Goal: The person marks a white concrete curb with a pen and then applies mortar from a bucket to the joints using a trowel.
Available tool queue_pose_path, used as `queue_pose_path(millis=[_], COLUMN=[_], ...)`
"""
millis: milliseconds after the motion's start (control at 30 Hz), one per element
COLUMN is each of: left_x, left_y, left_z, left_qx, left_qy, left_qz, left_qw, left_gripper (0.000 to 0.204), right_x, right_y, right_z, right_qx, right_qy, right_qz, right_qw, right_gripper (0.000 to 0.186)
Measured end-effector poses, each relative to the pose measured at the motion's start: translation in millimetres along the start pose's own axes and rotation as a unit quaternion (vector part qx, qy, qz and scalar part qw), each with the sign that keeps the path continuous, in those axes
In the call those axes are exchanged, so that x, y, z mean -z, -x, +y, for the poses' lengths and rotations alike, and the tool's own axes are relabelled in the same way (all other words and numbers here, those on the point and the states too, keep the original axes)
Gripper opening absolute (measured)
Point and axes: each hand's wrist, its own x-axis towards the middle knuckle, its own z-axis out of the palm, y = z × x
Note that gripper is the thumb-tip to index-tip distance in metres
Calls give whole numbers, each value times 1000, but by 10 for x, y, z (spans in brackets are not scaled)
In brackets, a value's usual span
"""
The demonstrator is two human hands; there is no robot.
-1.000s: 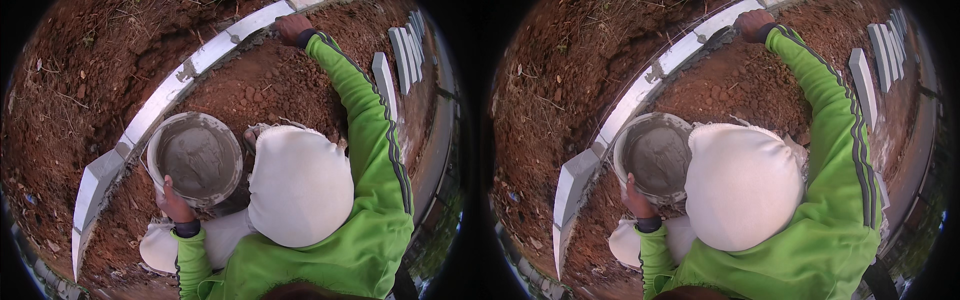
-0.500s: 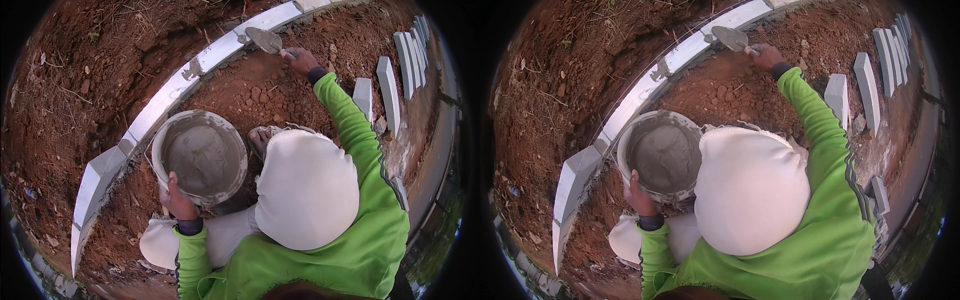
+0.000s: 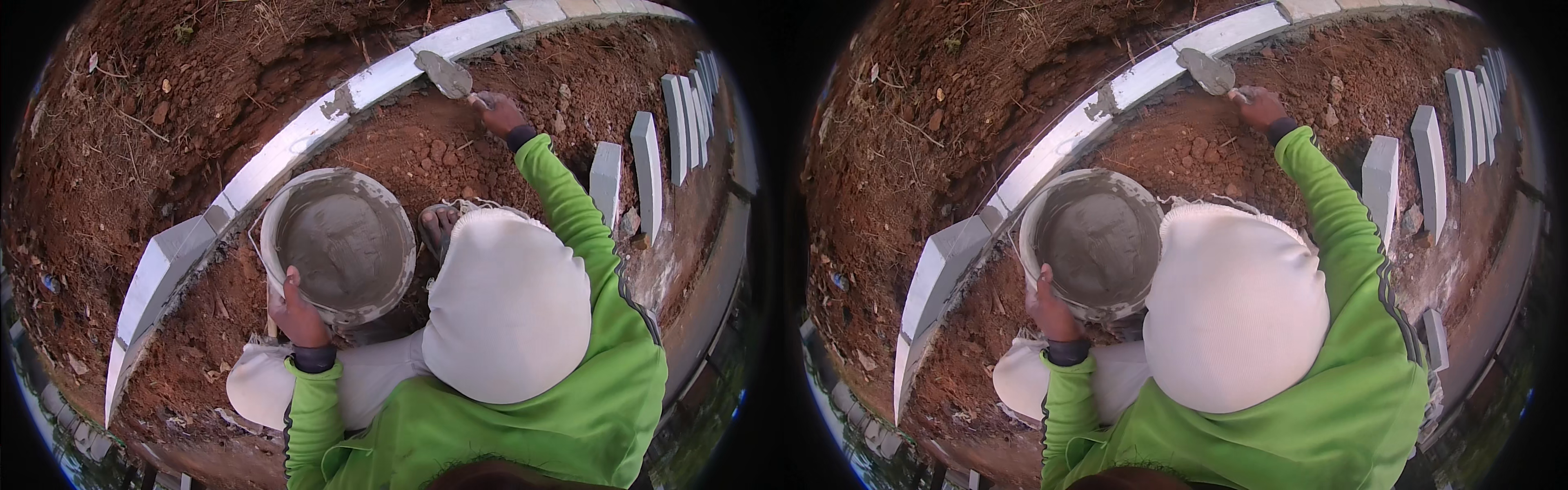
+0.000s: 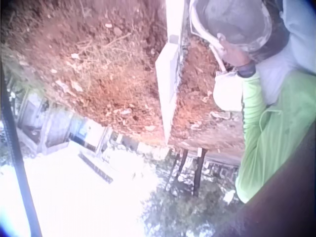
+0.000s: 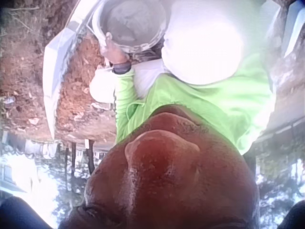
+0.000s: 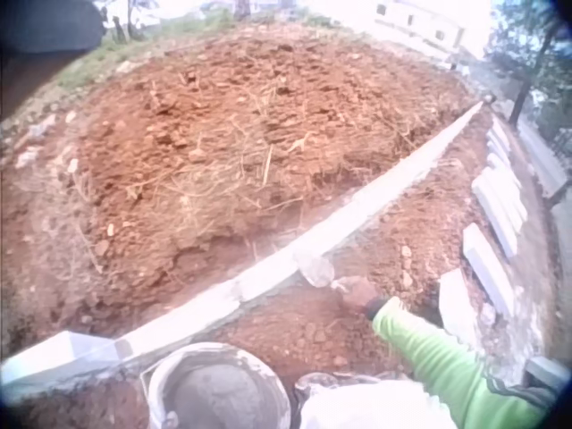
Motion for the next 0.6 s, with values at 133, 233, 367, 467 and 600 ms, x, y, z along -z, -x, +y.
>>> queue_pose_path(millis=[133,233,367,467,600], left_x=[-41,6,-4,23,14], left_y=[23,16,19,4,-5], left_z=[41,0,-2,-2,-15], left_qx=[-1,-5,-24,-22,-21], left_qy=[29,33,35,11,24], left_qz=[-17,2,11,-6,-6], left_qw=[999,999,999,1000,999], left_gripper=[31,30,29,30,30], right_x=[2,-2,109,121,64], right_y=[-30,8,63,40,59], right_z=[168,68,-91,-37,-131], right_qx=[-16,-37,-97,-94,-133], right_qy=[0,-55,-109,-127,-169], right_qz=[-2,-20,-55,-53,-46], right_qw=[1000,998,988,986,975], right_gripper=[51,50,52,53,53])
